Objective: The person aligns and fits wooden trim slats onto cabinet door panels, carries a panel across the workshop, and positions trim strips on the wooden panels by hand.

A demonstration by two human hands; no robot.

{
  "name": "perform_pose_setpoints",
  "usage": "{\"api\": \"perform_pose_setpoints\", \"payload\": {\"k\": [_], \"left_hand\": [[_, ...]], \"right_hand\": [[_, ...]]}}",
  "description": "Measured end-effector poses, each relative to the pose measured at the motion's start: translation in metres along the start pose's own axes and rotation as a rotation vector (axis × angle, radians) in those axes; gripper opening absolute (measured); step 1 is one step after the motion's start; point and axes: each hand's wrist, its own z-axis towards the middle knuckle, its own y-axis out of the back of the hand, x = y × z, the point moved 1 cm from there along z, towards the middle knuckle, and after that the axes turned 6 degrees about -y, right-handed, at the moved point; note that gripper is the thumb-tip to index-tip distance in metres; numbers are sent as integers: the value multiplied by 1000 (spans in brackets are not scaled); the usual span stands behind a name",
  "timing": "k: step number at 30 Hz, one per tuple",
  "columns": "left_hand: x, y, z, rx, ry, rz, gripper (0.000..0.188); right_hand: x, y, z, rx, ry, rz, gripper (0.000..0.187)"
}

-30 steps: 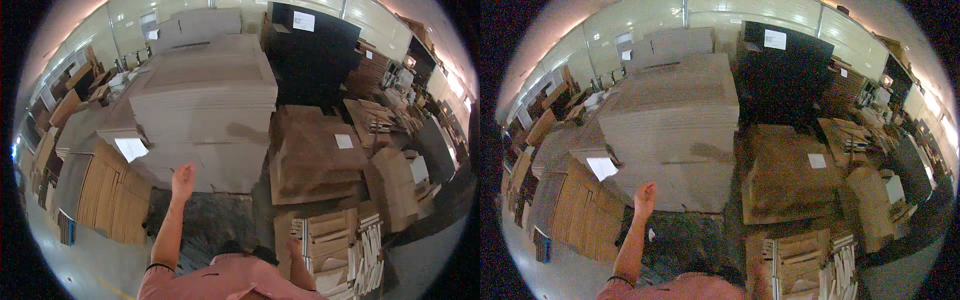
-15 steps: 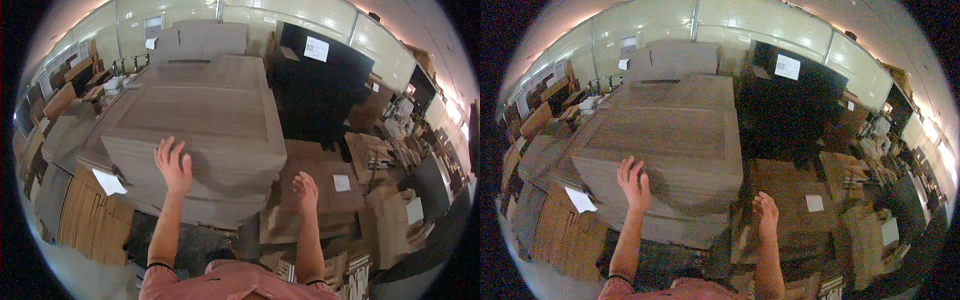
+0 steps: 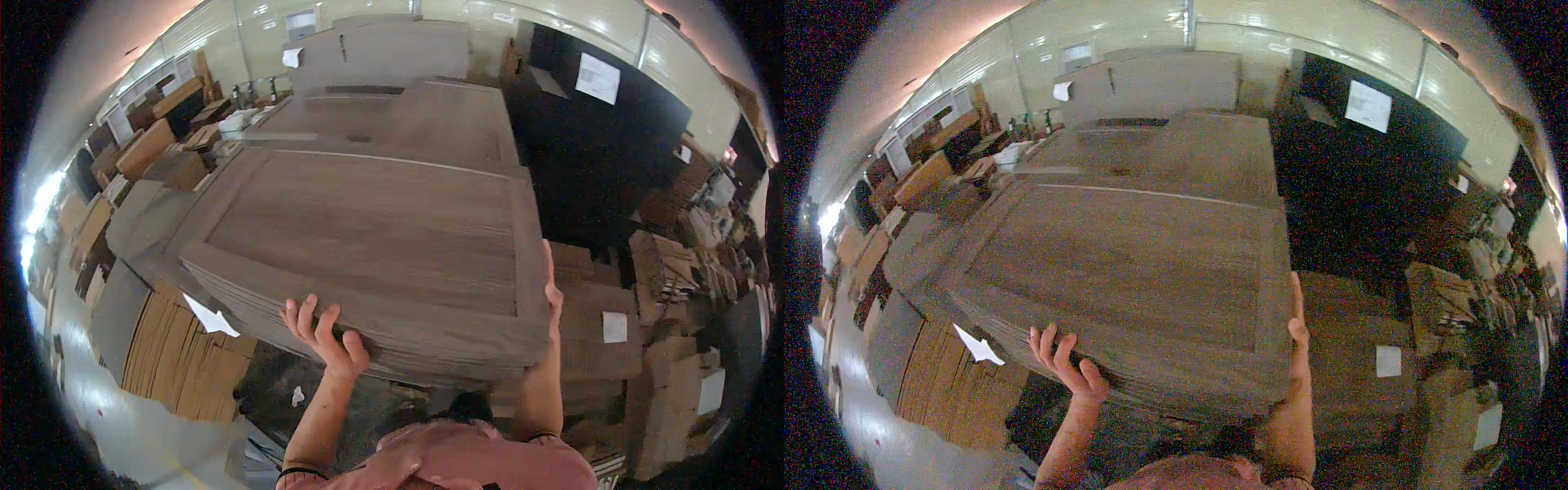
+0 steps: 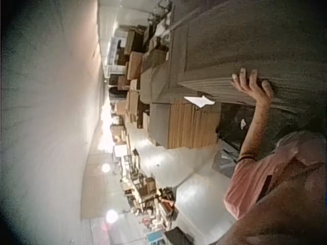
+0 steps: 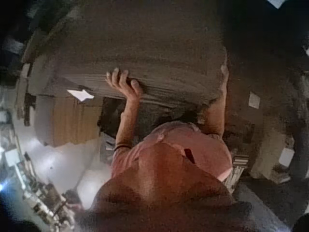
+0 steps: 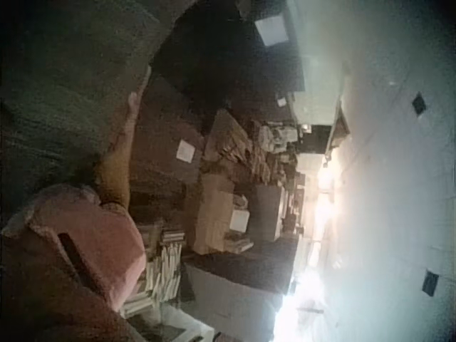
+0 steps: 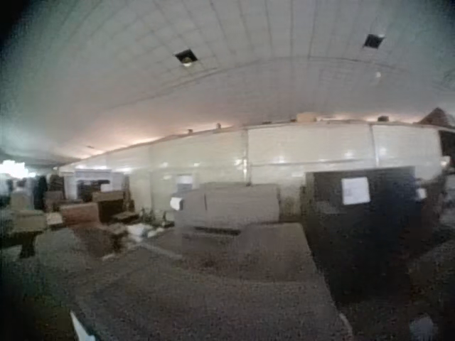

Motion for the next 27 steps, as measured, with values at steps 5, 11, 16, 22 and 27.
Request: {"api": "perform_pose_setpoints", "payload": {"k": [5,11,16,22,27], "left_hand": [[1,-1,-7,-8,34,17,39],[-9,-1,-10,-48,61,35,40],[-12,-1,-14,-98,86,42,44],[-36,-27,1,-200,248,6,55],[-51,-42,-3,-348,372,-57,62]], "right_hand": [[-7,26,29,58,20,-63,105],[-10,84,114,170,342,-623,79],[3,88,160,322,582,-788,50],[38,86,196,540,709,-934,31],[56,70,245,769,664,-925,25]]}}
